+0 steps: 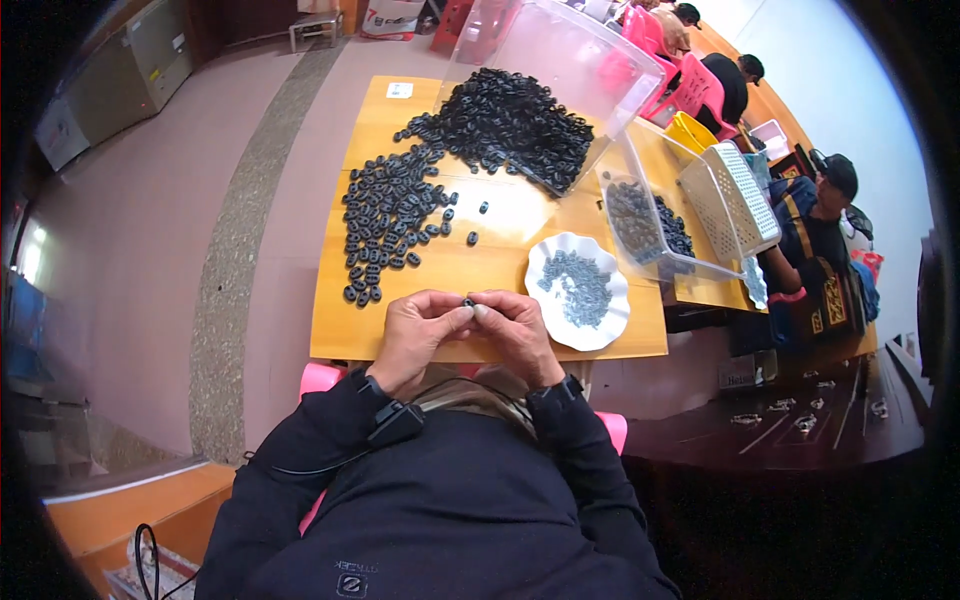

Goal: The person assembles cord locks by hand, picking up a spring from a dish and a plastic housing from the table. They insert the spring into the housing, press the components together, and place the completed cord lock back onto the table.

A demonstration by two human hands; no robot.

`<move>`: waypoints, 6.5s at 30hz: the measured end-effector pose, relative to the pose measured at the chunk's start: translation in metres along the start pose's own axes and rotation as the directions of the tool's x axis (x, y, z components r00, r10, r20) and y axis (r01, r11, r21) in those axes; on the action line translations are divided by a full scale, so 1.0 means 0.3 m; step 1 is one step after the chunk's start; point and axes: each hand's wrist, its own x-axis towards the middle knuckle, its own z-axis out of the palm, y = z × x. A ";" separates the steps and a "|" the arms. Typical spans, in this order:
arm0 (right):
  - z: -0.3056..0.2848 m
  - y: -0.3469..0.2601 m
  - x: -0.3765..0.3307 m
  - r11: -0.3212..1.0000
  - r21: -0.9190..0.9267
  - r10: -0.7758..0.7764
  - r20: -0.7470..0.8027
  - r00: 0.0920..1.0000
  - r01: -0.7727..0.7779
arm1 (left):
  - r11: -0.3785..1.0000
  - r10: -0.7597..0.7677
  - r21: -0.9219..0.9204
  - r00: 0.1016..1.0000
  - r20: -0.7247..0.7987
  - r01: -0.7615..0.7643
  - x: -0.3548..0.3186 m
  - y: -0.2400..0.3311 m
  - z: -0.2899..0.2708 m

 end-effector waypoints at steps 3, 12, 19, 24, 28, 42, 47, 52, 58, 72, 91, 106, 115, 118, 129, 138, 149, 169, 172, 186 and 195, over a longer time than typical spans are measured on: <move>0.029 -0.045 -0.011 0.987 -0.157 -0.047 -0.040 0.998 0.040 | 0.999 -0.018 -0.047 1.000 0.019 0.019 -0.012 0.018 0.021; -0.185 -0.473 -0.081 0.294 -0.924 -0.751 -0.065 0.658 0.244 | 0.994 -0.004 -0.108 0.999 -0.045 -0.001 -0.011 0.006 0.000; -0.212 -0.606 -0.030 -0.055 -0.998 -0.760 0.045 0.649 0.005 | 0.993 -0.003 -0.118 0.999 -0.038 -0.002 0.004 -0.005 0.001; 0.019 -0.323 0.141 0.258 -0.927 -0.418 0.146 0.897 0.271 | 0.991 0.014 -0.131 0.998 -0.067 -0.022 -0.002 -0.013 -0.018; 0.023 -0.173 0.265 0.049 -0.989 -0.304 0.117 0.945 0.138 | 0.985 -0.018 -0.174 0.997 -0.071 0.006 -0.002 0.000 -0.008; 0.030 -0.150 0.274 0.123 -0.989 -0.098 0.067 0.993 0.079 | 0.989 -0.013 -0.145 0.996 -0.089 0.000 0.001 0.005 -0.017; 0.054 -0.114 0.155 0.732 -0.678 -0.009 0.091 0.996 0.069 | 0.987 -0.010 -0.163 0.995 -0.097 -0.006 0.005 0.001 -0.015; 0.061 -0.105 0.079 0.790 -0.610 -0.066 0.019 0.998 0.064 | 0.993 0.009 -0.115 1.000 -0.011 -0.010 -0.002 0.010 -0.007; 0.048 -0.104 0.042 0.942 -0.334 0.011 -0.035 0.999 -0.022 | 0.994 -0.025 -0.105 0.999 0.029 0.028 -0.005 -0.008 -0.008; 0.014 -0.062 0.008 0.994 -0.059 0.088 -0.073 0.993 -0.092 | 0.987 -0.065 -0.145 0.997 0.052 0.072 -0.014 0.014 0.004; 0.009 -0.076 0.133 0.771 -0.636 -0.057 -0.060 0.997 0.006 | 0.977 0.019 -0.212 0.996 -0.082 -0.037 -0.004 -0.022 -0.009; -0.027 -0.175 0.477 0.155 -0.969 -0.311 0.138 0.941 0.193 | 0.981 0.009 -0.191 0.993 -0.118 -0.032 -0.003 -0.015 -0.016; 0.007 -0.151 0.495 -0.121 -0.964 -0.118 0.252 0.960 0.238 | 0.980 0.009 -0.199 0.995 -0.099 -0.028 -0.004 -0.007 -0.017; 0.016 -0.149 0.477 -0.070 -0.970 -0.112 0.240 0.964 0.233 | 0.982 0.014 -0.184 0.995 -0.103 -0.033 0.000 -0.014 -0.017; 0.013 -0.136 0.469 -0.024 -0.978 -0.164 0.209 0.964 0.208 | 0.982 0.020 -0.186 0.995 -0.101 -0.038 0.002 -0.019 -0.014; 0.041 -0.126 0.468 -0.035 -0.983 -0.152 0.186 0.971 0.182 | 0.983 0.011 -0.182 0.996 -0.089 -0.027 0.003 -0.021 -0.021; 0.053 -0.134 0.466 -0.060 -0.977 -0.096 0.208 0.973 0.203 | 0.984 -0.003 -0.177 0.996 -0.093 -0.014 0.000 -0.011 -0.013; -0.082 -0.226 0.717 -0.257 -0.966 -0.133 0.077 0.988 0.041 | 0.981 -0.067 -0.187 0.996 -0.054 0.056 0.008 0.011 -0.028; -0.103 -0.230 0.716 -0.172 -0.971 -0.090 0.184 0.979 0.167 | 0.983 -0.075 -0.172 0.995 -0.073 0.061 0.017 0.022 -0.033; -0.152 -0.278 0.669 0.080 -0.962 -0.088 0.255 0.963 0.262 | 0.961 -0.184 -0.214 0.983 -0.020 0.175 0.039 0.043 -0.033; -0.215 -0.293 0.712 -0.223 -0.972 -0.031 0.089 0.996 0.080 | 0.943 -0.260 -0.213 0.966 0.013 0.256 0.063 0.069 -0.035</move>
